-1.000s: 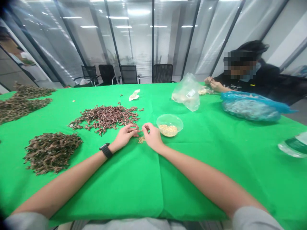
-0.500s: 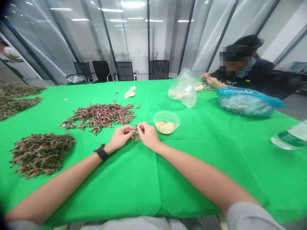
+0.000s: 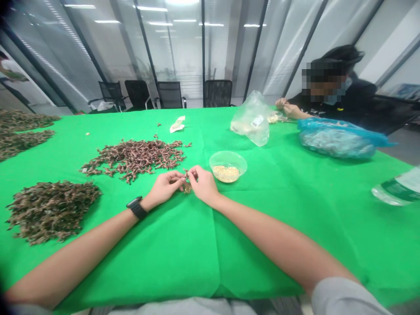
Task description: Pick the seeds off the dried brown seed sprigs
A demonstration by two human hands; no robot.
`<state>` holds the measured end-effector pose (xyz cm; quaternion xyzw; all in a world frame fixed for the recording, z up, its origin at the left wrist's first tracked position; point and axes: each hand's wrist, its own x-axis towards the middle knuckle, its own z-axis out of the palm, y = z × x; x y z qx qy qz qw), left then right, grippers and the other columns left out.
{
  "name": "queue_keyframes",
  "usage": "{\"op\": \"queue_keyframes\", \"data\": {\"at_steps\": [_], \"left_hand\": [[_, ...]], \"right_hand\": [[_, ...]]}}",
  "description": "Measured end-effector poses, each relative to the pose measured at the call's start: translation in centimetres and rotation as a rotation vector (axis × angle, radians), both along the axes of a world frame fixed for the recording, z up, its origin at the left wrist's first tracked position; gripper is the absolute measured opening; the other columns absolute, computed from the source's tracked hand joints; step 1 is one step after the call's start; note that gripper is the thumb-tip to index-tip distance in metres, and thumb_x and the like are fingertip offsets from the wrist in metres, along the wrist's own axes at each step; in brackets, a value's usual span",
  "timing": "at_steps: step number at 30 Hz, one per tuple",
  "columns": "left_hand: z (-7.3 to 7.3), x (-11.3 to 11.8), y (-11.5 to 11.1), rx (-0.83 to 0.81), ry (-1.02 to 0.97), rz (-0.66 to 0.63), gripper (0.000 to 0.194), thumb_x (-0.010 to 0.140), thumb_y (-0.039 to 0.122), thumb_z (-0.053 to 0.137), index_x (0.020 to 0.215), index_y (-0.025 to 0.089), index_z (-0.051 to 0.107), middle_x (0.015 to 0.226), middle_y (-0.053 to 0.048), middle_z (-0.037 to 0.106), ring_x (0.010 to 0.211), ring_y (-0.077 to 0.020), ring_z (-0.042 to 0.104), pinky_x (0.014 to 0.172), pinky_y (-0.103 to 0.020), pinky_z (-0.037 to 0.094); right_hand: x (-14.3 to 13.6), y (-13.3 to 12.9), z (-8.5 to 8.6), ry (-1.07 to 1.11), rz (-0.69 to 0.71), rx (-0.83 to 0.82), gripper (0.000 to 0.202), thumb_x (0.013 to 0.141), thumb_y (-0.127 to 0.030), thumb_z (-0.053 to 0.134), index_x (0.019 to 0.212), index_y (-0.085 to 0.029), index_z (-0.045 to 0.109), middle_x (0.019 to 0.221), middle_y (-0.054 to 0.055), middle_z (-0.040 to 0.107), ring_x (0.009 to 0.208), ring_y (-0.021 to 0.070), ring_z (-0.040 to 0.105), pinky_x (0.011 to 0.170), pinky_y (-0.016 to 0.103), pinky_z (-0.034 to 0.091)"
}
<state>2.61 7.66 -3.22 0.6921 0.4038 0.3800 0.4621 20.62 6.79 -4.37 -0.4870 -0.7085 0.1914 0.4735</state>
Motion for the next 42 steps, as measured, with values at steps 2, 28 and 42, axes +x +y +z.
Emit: {"op": "queue_keyframes", "data": {"at_steps": [2,28,42], "left_hand": [[0.1,0.0,0.0,-0.017,-0.010,-0.004,0.029,0.086,0.041,0.066,0.095,0.013,0.064,0.080,-0.008,0.075,0.062,-0.0138,0.067,0.065,-0.026,0.053],[0.3,-0.2,-0.8,0.315,0.244,0.017,0.020,0.092,0.035,0.058,0.090,0.017,0.069,0.077,-0.002,0.072,0.068,-0.0158,0.062,0.065,-0.026,0.045],[0.0,0.1,-1.1,0.450,0.387,0.088,0.018,0.094,0.032,0.053,0.097,0.020,0.067,0.077,-0.002,0.071,0.064,-0.0157,0.061,0.063,-0.026,0.041]], "right_hand": [[0.0,0.0,0.0,-0.003,0.001,-0.006,0.017,0.095,-0.032,0.051,0.089,-0.019,0.061,0.078,0.002,0.068,0.065,0.0145,0.060,0.061,0.025,0.043],[-0.1,-0.1,-0.1,-0.041,0.007,-0.020,0.013,0.092,-0.027,0.056,0.085,-0.019,0.063,0.073,0.002,0.070,0.063,0.0145,0.062,0.061,0.026,0.045],[-0.1,0.2,0.0,0.197,0.051,-0.178,0.020,0.088,-0.036,0.059,0.079,-0.018,0.063,0.064,0.001,0.067,0.054,0.0124,0.057,0.053,0.024,0.045]]}}
